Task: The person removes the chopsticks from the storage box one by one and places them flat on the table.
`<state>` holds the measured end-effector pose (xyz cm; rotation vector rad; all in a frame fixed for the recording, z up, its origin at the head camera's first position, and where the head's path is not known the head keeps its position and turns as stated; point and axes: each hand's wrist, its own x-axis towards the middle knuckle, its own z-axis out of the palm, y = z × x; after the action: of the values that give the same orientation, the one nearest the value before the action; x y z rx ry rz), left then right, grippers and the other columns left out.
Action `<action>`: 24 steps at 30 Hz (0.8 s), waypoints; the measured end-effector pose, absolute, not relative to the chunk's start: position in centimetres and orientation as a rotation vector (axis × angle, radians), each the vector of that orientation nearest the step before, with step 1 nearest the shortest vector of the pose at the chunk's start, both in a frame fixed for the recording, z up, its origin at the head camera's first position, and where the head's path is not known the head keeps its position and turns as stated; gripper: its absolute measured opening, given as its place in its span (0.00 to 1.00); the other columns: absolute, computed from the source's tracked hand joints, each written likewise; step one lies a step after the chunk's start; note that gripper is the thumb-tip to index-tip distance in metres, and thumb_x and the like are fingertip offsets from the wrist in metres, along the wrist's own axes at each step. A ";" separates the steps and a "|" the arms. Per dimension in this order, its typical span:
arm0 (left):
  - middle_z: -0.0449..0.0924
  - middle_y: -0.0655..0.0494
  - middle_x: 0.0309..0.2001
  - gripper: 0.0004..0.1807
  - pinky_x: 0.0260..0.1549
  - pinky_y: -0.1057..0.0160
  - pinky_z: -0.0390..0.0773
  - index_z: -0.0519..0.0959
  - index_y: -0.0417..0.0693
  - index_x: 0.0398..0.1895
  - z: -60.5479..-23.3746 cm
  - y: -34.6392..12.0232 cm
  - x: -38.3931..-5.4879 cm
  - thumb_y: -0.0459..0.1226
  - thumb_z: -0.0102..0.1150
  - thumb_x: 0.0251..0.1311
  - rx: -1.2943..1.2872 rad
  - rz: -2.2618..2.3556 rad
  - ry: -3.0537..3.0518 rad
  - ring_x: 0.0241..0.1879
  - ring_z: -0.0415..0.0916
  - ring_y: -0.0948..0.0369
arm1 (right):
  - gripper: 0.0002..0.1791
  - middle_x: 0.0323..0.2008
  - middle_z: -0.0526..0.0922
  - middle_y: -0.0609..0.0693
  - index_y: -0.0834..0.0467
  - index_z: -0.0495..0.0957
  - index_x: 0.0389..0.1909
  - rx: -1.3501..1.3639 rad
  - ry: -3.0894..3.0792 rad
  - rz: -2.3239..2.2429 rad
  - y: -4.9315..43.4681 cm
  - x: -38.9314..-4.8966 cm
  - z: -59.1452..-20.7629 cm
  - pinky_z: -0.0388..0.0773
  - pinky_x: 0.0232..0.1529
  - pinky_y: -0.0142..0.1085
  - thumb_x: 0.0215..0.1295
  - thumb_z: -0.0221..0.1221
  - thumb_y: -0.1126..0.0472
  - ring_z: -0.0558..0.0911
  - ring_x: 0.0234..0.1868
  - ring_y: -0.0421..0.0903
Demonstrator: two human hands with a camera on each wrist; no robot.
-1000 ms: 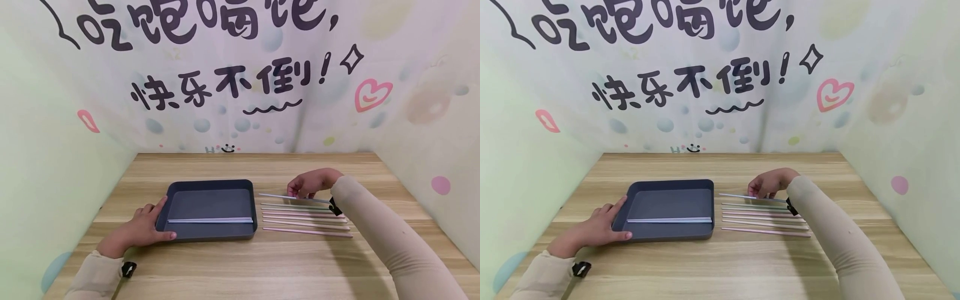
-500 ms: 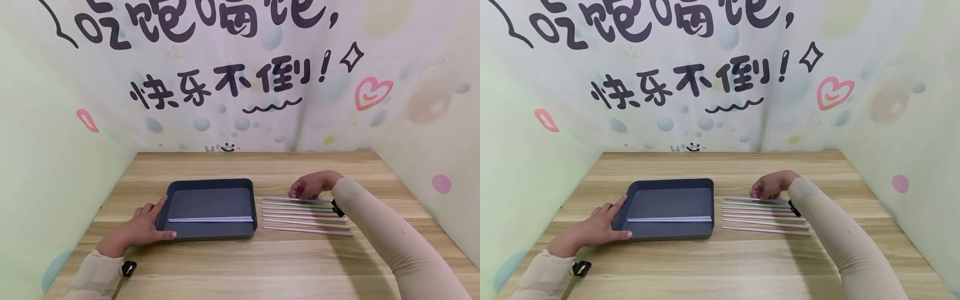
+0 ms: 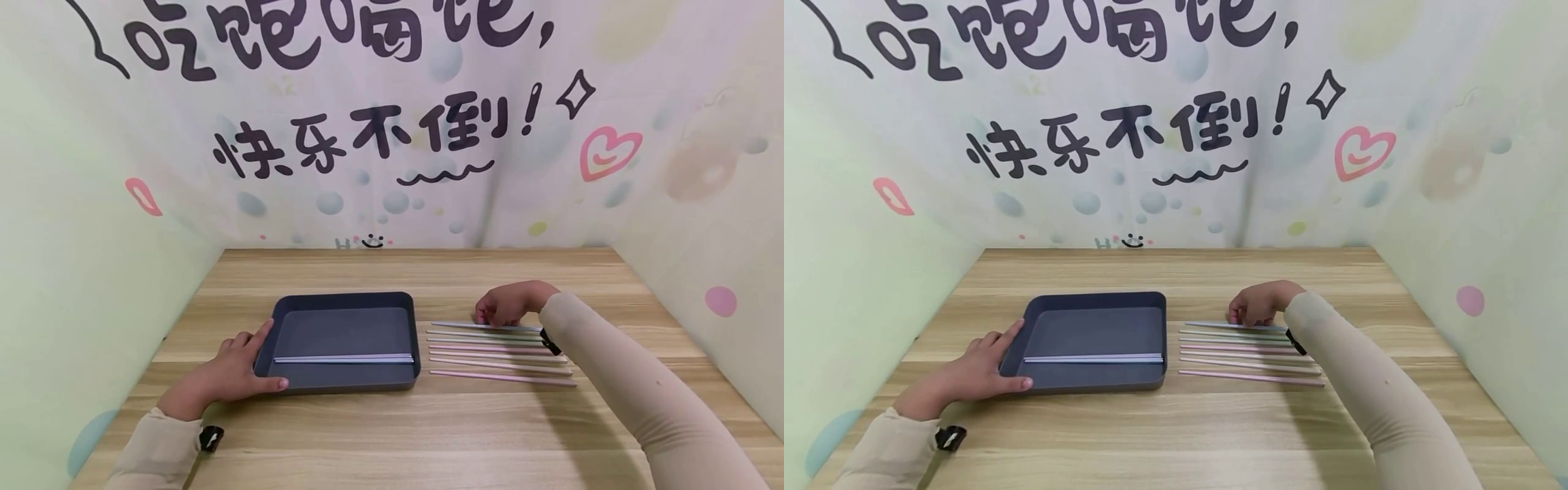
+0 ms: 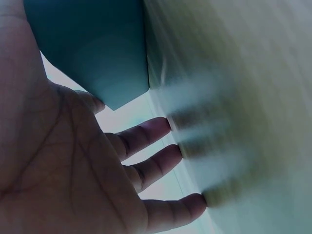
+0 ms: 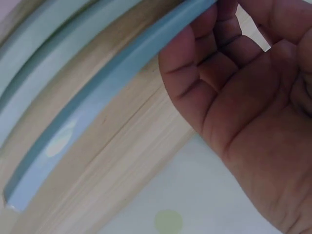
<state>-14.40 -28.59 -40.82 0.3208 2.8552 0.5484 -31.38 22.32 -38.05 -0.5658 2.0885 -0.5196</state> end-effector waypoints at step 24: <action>0.62 0.26 0.59 0.67 0.48 0.33 0.69 0.43 0.37 0.78 -40.7 -28.5 -14.4 0.66 0.67 0.49 0.321 0.539 2.860 0.58 0.58 0.26 | 0.19 0.23 0.68 0.46 0.63 0.76 0.41 -0.639 2.088 -0.507 22.5 -31.7 -38.5 0.60 0.24 0.32 0.54 0.44 0.81 0.63 0.20 0.40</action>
<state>-14.39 -28.46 -40.71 0.3209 2.8599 0.5387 -31.71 22.53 -38.50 -0.6391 2.0885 -0.5069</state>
